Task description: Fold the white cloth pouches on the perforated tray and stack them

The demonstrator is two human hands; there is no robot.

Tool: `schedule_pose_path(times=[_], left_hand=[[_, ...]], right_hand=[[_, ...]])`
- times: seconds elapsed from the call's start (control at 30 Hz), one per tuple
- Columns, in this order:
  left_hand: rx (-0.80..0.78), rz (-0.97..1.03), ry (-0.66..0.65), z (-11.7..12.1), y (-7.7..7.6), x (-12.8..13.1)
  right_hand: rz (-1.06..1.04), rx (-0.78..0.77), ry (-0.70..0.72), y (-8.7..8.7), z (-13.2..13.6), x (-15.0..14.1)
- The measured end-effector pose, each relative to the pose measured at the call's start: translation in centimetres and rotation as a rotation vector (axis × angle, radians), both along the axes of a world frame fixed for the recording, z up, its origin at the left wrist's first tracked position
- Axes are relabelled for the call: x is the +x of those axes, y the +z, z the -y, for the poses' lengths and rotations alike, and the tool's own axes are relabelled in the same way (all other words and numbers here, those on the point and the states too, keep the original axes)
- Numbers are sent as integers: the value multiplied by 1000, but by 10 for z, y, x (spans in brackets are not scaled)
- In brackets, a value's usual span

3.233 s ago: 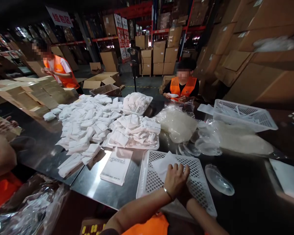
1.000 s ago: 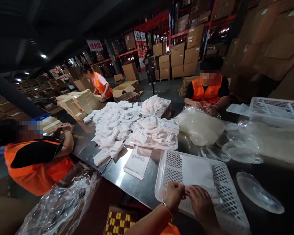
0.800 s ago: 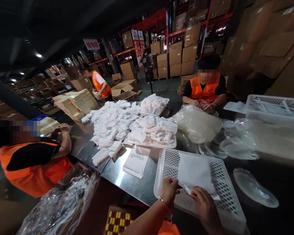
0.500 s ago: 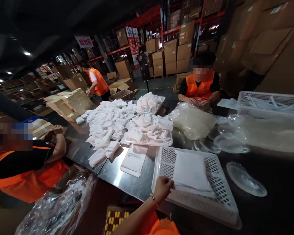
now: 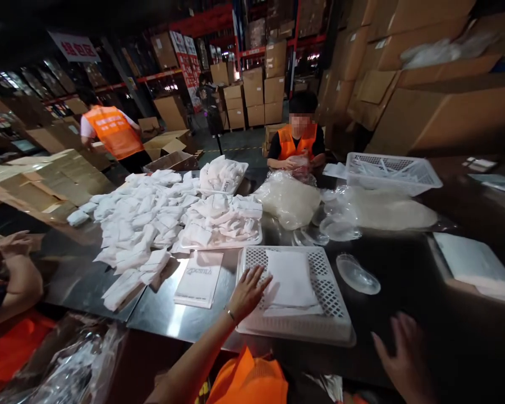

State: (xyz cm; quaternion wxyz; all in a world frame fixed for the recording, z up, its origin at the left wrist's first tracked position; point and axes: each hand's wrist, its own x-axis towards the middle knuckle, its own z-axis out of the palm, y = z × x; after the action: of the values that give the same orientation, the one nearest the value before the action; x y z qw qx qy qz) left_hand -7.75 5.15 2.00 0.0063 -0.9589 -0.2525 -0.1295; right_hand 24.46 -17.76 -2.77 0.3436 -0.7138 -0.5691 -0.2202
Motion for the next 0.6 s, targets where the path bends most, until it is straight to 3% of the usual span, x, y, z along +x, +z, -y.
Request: schedule_pose_path(times=[0.1,0.17,0.23,0.33,0.43,0.53,0.6], left_hand=[[148,-93,-293,-17,-4,21],[181,-108,-404,-22,-9,33],[181,-91,-455,-25,-14,39],[109,-65,-479,-26,-12,41],[-61,-46,-483,-28,13,37],[-279,-8,-516,-30,54,35],[-402,23,-523,-34,79,37]], right_hand=[[417,-113,411,19,-68,-17],[562,-167,612,29,-107,-28],[606,-150,698,32,-129,-35],[570,-157,747,32,-128,-38],[423,-193,744,51,-111,-36],[200,-262,732,89,-103,-33],[-19,-392,704,115,-108,-31]])
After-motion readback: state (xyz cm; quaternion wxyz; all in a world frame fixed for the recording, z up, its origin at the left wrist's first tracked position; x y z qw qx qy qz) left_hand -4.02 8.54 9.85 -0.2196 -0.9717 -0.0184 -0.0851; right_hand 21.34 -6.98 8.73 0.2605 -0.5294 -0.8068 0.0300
